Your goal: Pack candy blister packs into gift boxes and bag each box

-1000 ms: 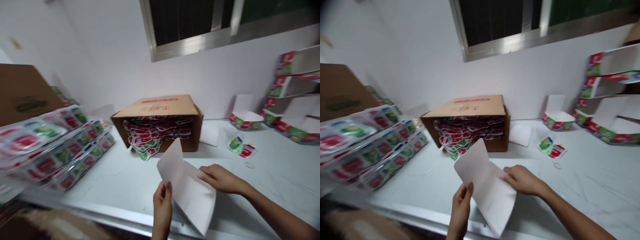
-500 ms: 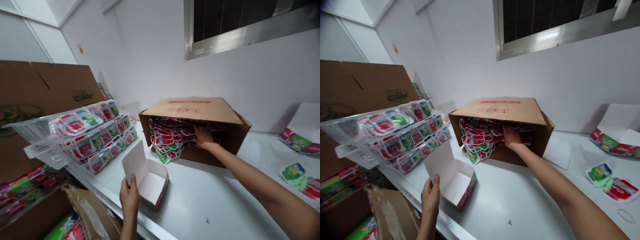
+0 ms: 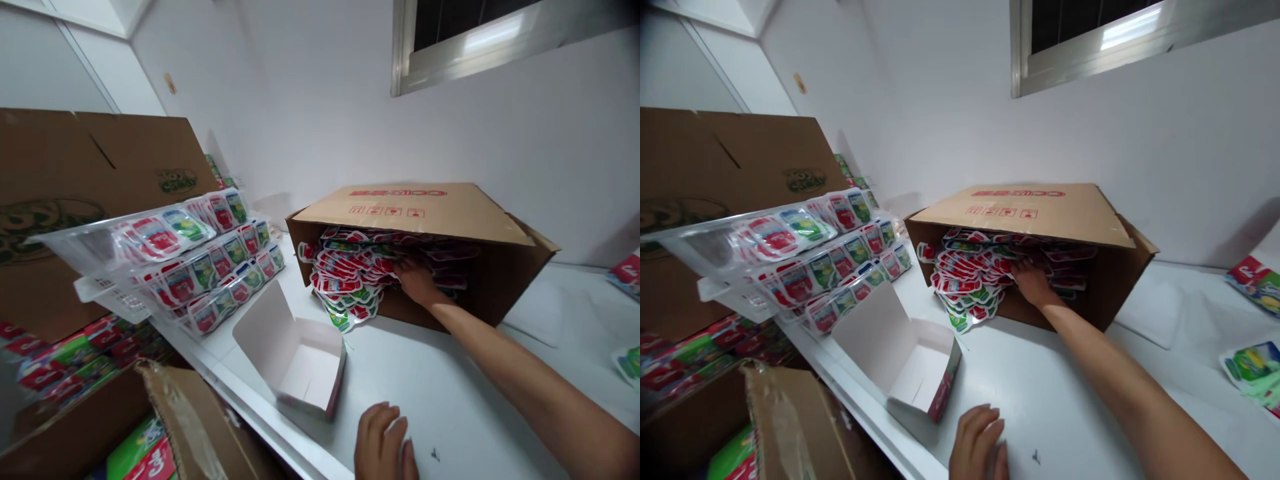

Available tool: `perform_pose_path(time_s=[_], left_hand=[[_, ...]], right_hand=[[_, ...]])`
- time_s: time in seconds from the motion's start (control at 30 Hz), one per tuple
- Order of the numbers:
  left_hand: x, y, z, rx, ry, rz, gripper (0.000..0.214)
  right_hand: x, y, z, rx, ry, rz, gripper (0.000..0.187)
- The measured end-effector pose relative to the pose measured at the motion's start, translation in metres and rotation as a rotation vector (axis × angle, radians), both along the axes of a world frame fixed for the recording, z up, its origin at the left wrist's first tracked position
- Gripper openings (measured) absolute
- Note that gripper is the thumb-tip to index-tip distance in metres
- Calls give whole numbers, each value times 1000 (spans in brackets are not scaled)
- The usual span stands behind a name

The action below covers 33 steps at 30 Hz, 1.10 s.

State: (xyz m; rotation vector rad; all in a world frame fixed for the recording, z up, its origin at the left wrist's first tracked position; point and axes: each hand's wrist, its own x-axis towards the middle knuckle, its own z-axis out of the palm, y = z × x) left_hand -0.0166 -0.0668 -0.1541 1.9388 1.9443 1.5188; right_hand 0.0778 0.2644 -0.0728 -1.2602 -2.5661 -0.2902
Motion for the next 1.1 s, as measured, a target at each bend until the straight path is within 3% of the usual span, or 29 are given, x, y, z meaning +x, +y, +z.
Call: perform_pose_path(time_s=[0.07, 0.17, 0.33, 0.43, 0.5, 0.57, 0.6, 0.67, 0.73, 0.83, 0.9, 0.97, 1.03, 1.1], left_hand=[[8, 12, -5, -46, 81, -44, 32], [5, 24, -6, -168, 160, 2, 37], [1, 28, -6, -248, 176, -15, 47], [8, 31, -1, -267, 138, -19, 62], [13, 36, 3, -296, 104, -18, 66], [18, 42, 7, -318, 76, -16, 63], [20, 45, 8, -321, 69, -9, 60], [23, 49, 10, -320, 76, 10, 54], [24, 51, 10, -316, 108, 6, 48], [24, 48, 10, -308, 115, -32, 39], [27, 45, 12, -323, 28, -37, 37], [34, 42, 15, -343, -187, -18, 51], [45, 42, 19, -337, -536, -44, 77], [54, 43, 22, -346, -919, -172, 83]], right_hand=[[21, -24, -10, 4, -23, 12, 47], [53, -68, -30, -16, -63, 49, 43], [99, -139, -64, -103, -31, 61, 44], [122, -174, -65, -309, 70, 91, 62], [135, -190, -56, -519, 97, 205, 76], [142, -194, -45, -636, 174, 289, 70], [143, -191, -41, -620, 241, 275, 65], [139, -179, -37, -487, 348, 130, 65], [132, -164, -39, -385, 313, -37, 75], [123, -153, -50, -418, 181, -141, 76], [124, -160, -57, -474, 254, -164, 68], [129, -176, -62, -603, 483, -133, 58], [134, -197, -65, -816, 809, -33, 54], [137, -217, -65, -1025, 1092, 80, 57]])
